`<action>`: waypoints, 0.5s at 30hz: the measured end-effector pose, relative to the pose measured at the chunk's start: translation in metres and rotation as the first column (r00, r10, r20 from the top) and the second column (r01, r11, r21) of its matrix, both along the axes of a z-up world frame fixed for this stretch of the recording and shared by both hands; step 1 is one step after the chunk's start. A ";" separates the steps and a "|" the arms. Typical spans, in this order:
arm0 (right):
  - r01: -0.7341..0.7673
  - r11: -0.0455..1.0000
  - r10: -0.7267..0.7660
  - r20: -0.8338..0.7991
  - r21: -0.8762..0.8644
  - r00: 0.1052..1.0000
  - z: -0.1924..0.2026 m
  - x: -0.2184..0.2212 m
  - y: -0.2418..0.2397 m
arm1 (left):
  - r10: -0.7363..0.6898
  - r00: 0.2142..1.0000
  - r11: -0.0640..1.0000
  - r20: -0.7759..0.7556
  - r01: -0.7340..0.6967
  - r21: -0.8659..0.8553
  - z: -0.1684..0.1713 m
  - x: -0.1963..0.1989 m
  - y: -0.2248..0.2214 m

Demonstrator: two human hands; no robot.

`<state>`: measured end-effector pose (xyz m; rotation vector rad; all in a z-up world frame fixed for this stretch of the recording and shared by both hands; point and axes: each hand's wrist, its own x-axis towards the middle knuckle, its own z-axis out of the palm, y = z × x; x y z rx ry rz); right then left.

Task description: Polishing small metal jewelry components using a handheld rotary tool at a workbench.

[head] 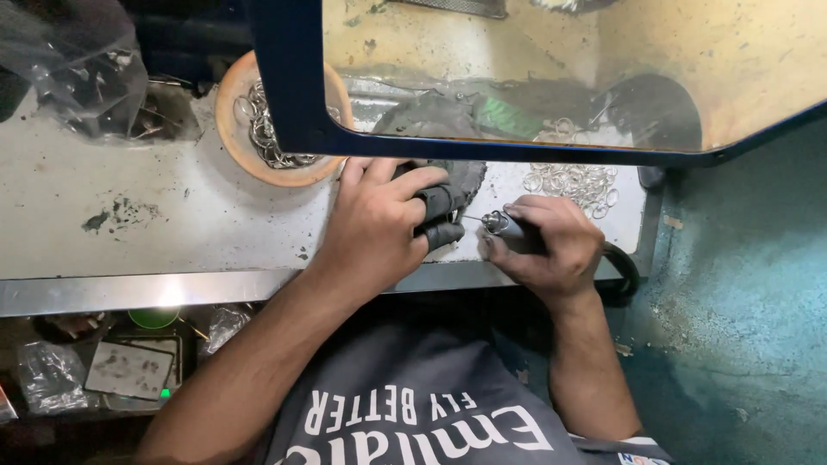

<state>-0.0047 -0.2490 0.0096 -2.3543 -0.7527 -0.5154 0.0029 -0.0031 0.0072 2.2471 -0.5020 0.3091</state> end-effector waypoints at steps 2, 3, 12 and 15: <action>-0.025 1.000 0.025 -0.018 -0.001 1.000 -0.001 0.004 0.002 | -0.005 1.000 1.000 0.001 0.005 0.004 0.003 0.000 0.001; -0.032 0.999 0.032 -0.042 0.006 0.999 -0.001 0.004 0.003 | -0.004 1.000 1.000 -0.002 0.004 -0.001 0.005 0.000 0.001; -0.045 0.999 0.044 -0.096 0.001 0.994 0.001 0.007 0.003 | -0.020 0.999 1.000 -0.032 0.020 0.009 0.000 0.000 0.001; -0.045 0.999 0.044 -0.137 -0.008 0.990 0.006 0.007 0.004 | -0.020 0.999 1.000 -0.028 0.021 0.012 0.000 0.000 0.000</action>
